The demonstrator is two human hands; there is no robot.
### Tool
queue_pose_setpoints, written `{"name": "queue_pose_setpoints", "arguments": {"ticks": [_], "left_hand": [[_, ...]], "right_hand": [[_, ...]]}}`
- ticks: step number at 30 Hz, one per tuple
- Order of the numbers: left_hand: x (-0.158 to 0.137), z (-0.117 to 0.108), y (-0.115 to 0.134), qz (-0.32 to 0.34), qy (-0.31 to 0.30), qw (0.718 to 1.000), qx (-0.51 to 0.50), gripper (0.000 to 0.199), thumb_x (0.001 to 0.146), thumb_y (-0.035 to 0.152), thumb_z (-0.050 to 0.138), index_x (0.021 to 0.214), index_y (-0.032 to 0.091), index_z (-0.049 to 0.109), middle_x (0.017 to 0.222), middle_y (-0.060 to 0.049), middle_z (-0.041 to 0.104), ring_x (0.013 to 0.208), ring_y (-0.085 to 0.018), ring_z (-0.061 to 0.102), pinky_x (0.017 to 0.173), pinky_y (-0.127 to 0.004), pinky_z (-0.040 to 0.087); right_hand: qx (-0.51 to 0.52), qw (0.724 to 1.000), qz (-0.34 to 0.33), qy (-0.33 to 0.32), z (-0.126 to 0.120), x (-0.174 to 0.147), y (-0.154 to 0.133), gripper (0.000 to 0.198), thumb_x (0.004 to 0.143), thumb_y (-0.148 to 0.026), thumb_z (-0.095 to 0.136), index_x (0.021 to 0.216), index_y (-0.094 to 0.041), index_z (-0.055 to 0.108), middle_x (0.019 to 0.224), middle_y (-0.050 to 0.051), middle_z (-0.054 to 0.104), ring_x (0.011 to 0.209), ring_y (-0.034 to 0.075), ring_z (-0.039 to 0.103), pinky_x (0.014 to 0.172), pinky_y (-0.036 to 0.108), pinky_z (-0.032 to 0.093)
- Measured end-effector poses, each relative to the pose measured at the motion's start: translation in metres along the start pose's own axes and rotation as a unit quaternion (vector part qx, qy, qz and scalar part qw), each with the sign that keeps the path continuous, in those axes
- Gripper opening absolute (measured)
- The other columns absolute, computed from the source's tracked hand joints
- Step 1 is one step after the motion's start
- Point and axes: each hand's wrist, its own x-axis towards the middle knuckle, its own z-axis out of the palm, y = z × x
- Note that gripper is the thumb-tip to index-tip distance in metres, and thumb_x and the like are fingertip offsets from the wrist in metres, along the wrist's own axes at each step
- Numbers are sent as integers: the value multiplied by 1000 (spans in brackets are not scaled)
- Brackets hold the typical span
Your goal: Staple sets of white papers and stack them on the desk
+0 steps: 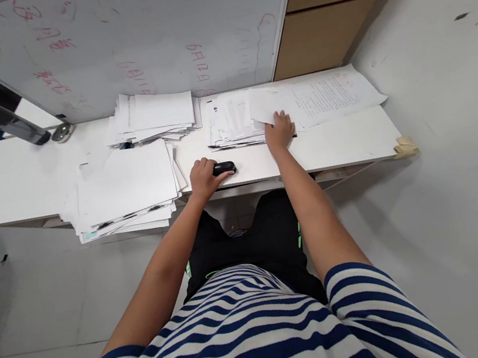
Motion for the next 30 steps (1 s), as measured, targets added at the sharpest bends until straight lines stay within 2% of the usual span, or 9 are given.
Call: {"name": "queue_pose_setpoints", "arguments": {"ticks": [3, 7, 12, 17, 20, 23, 26, 28, 30], "left_hand": [[0, 1, 0, -3, 0, 1000, -5, 56, 81, 76, 54, 90, 21, 61, 90, -13, 61, 88, -27, 54, 73, -38, 39], [1, 2, -1, -1, 4, 1000, -15, 57, 81, 77, 53, 90, 21, 62, 90, -13, 61, 89, -28, 54, 73, -38, 39], [0, 2, -1, 4, 22, 1000, -8, 57, 81, 76, 54, 90, 21, 62, 89, -12, 62, 86, -27, 54, 73, -37, 38], [-1, 3, -2, 3, 35, 999, -3, 56, 81, 77, 54, 87, 21, 62, 87, -12, 62, 85, -27, 55, 72, -38, 39], [-2, 6, -2, -29, 66, 997, -6, 54, 81, 74, 56, 88, 22, 62, 88, -13, 63, 88, -29, 57, 80, -42, 40], [-1, 4, 4, -68, 118, 990, -18, 49, 84, 69, 58, 102, 23, 63, 100, -15, 66, 103, -34, 58, 99, -53, 36], [3, -11, 17, -104, 149, 981, -62, 63, 81, 70, 62, 124, 24, 57, 128, -18, 61, 130, -39, 48, 110, -61, 27], [6, -30, 31, -118, 151, 974, -123, 72, 82, 71, 59, 134, 23, 49, 142, -20, 52, 141, -39, 38, 111, -58, 30], [8, -51, 46, -105, 124, 959, -231, 67, 88, 68, 55, 136, 22, 46, 142, -18, 53, 138, -33, 45, 107, -49, 39]], "right_hand": [[3, 1000, -2, 0, 0, 1, -1, 51, 92, -24, 40, 141, -17, 55, 158, 13, 43, 150, 28, 32, 122, 60, 17], [30, 999, 6, 34, -2, 0, -1, 52, 99, -36, 31, 139, -12, 55, 150, 16, 51, 147, 27, 39, 123, 54, 20], [108, 990, -6, 86, -9, -5, -1, 57, 101, -45, 23, 134, -12, 56, 135, 16, 63, 132, 26, 56, 116, 48, 36], [213, 973, -9, 90, -34, -19, -12, 72, 98, -63, 22, 127, -10, 60, 124, 16, 67, 124, 28, 62, 108, 45, 46], [287, 955, -16, 79, -61, -36, -23, 73, 94, -71, 29, 116, -12, 66, 113, 14, 69, 120, 30, 64, 103, 46, 51], [388, 921, -19, 20, -92, -62, -35, 62, 88, -71, 47, 104, -15, 69, 105, 11, 71, 114, 29, 67, 96, 45, 57], [470, 877, -4, -105, -121, -89, -43, 54, 77, -68, 65, 98, -19, 71, 98, 7, 75, 107, 29, 70, 90, 45, 60], [499, 844, 6, -198, -138, -105, -43, 49, 70, -63, 75, 93, -20, 73, 94, 6, 76, 106, 30, 70, 89, 45, 60], [508, 819, 14, -269, -150, -116, -41, 45, 67, -59, 80, 89, -20, 74, 91, 6, 77, 106, 31, 71, 92, 45, 59]]}}
